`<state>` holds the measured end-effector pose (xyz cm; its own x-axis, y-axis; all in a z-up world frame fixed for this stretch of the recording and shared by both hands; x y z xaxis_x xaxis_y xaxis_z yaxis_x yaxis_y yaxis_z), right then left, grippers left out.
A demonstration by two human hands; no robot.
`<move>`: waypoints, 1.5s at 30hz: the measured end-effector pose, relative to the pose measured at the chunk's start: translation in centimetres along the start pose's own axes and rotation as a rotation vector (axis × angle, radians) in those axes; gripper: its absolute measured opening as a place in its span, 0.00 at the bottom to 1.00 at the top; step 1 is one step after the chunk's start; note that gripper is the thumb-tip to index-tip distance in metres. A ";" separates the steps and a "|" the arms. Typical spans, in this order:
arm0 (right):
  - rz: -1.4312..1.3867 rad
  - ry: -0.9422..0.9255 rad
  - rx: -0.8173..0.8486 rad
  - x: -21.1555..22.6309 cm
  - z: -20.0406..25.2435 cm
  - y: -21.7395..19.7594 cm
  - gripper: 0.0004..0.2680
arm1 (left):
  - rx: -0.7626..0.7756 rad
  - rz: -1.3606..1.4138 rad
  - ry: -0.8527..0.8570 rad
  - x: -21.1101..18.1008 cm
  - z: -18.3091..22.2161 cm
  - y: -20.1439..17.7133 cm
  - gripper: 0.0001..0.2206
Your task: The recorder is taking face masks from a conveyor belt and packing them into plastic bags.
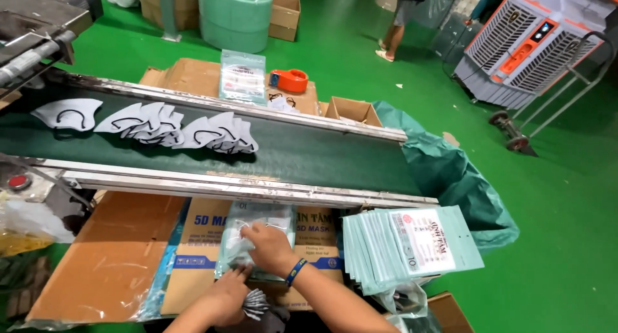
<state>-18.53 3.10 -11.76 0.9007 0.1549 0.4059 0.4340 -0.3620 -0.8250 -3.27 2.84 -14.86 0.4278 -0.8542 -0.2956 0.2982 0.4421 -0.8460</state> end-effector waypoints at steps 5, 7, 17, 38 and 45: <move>0.153 -0.235 0.345 -1.2 0.3 2.1 0.09 | -0.067 0.132 0.050 2.1 0.1 0.3 0.29; 0.141 -0.230 0.300 -0.6 -0.4 -0.2 0.11 | -0.120 0.140 0.074 2.7 0.4 -0.8 0.30; -0.436 0.102 0.158 4.8 -1.2 -8.6 0.07 | -0.465 1.123 0.085 7.1 6.0 -6.1 0.19; -0.149 -0.278 -0.158 7.7 7.4 -1.7 0.24 | -0.867 1.984 -0.114 4.1 -0.9 6.3 0.17; -0.356 -0.216 0.134 4.7 15.6 -2.4 0.22 | -0.563 1.812 0.167 0.6 -1.6 6.4 0.16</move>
<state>-15.02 19.05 -13.97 0.6719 0.4421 0.5942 0.7039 -0.1315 -0.6980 -2.46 4.68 -21.21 -0.2221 0.4384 -0.8709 -0.6378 0.6103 0.4699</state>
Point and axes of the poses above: each hand's wrist, its own z-axis away from the middle knuckle, its own y-axis out of the palm, x = y × z, the point moved 3 cm from there along -z, towards the middle knuckle, and after that the axes turned 2 degrees about -x, right-handed, at the moved point
